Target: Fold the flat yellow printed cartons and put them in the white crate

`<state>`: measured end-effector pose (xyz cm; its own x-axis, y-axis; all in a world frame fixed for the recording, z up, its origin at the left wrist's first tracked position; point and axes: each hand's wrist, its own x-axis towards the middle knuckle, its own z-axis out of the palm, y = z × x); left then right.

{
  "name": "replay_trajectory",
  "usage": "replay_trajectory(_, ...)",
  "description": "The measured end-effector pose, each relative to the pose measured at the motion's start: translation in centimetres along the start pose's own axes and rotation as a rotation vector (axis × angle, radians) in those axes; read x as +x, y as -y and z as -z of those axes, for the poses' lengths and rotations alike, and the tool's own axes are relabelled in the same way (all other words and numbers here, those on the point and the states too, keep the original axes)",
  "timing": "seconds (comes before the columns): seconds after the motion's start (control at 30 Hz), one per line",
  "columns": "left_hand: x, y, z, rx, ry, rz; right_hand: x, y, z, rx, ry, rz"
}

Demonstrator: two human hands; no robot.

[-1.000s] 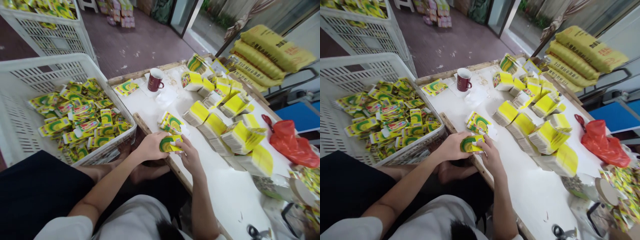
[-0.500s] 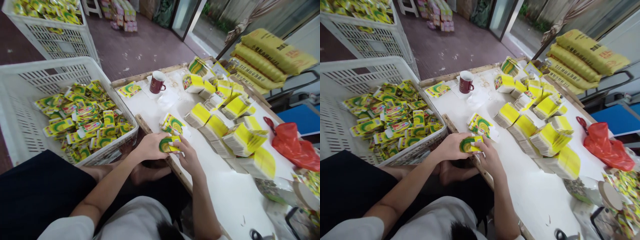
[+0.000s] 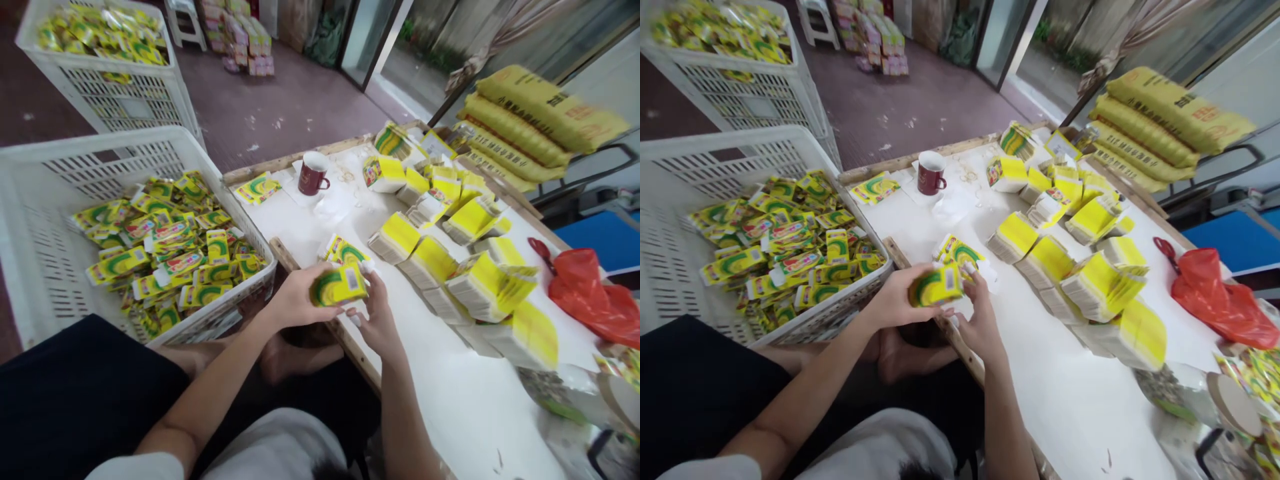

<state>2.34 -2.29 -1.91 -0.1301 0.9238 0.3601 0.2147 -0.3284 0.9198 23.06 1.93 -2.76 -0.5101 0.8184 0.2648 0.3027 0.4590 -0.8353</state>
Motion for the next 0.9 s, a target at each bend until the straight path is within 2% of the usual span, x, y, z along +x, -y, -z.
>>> replay_trajectory(0.1, 0.8, 1.0, 1.2, -0.513, -0.629, -0.120, 0.6, -2.1, 1.5, 0.022, -0.140, -0.053)
replay_trajectory(0.13, 1.2, 1.4, 1.8, -0.671, -0.793, -0.120, 0.7, -2.9, 2.1, 0.021, -0.179, -0.073)
replay_trajectory(0.17, 1.6, 1.7, 2.5, -0.813, -0.914, -0.090, 0.8, -3.7, 2.6, 0.025, -0.204, -0.094)
replay_trajectory(0.23, 2.3, 2.2, 3.6, -1.034, -1.017, 0.049, 1.1, -5.1, 3.2, 0.044, -0.226, -0.129)
replay_trajectory(0.3, 2.5, 2.4, 3.9, -1.145, -0.983, 0.182, 1.3, -6.0, 3.4, 0.092, -0.231, -0.167)
replay_trajectory(0.33, 2.4, 2.3, 3.6, -1.153, -0.927, 0.215, 1.5, -6.3, 3.4, 0.124, -0.239, -0.192)
replay_trajectory(0.5, 0.7, 0.8, -0.5, -0.939, -0.463, 0.212, 2.2, -6.7, 3.0, 0.253, -0.405, -0.329)
replay_trajectory(0.6, -0.2, 0.0, -2.0, -0.773, -0.296, 0.213, 2.4, -6.9, 2.9, 0.288, -0.479, -0.357)
replay_trajectory(0.67, -0.5, -0.3, -2.1, -0.707, -0.295, 0.226, 2.4, -7.0, 3.0, 0.309, -0.505, -0.365)
replay_trajectory(0.9, -0.3, -0.8, -0.8, -0.656, -0.484, 0.246, 2.3, -7.2, 2.9, 0.412, -0.600, -0.366)
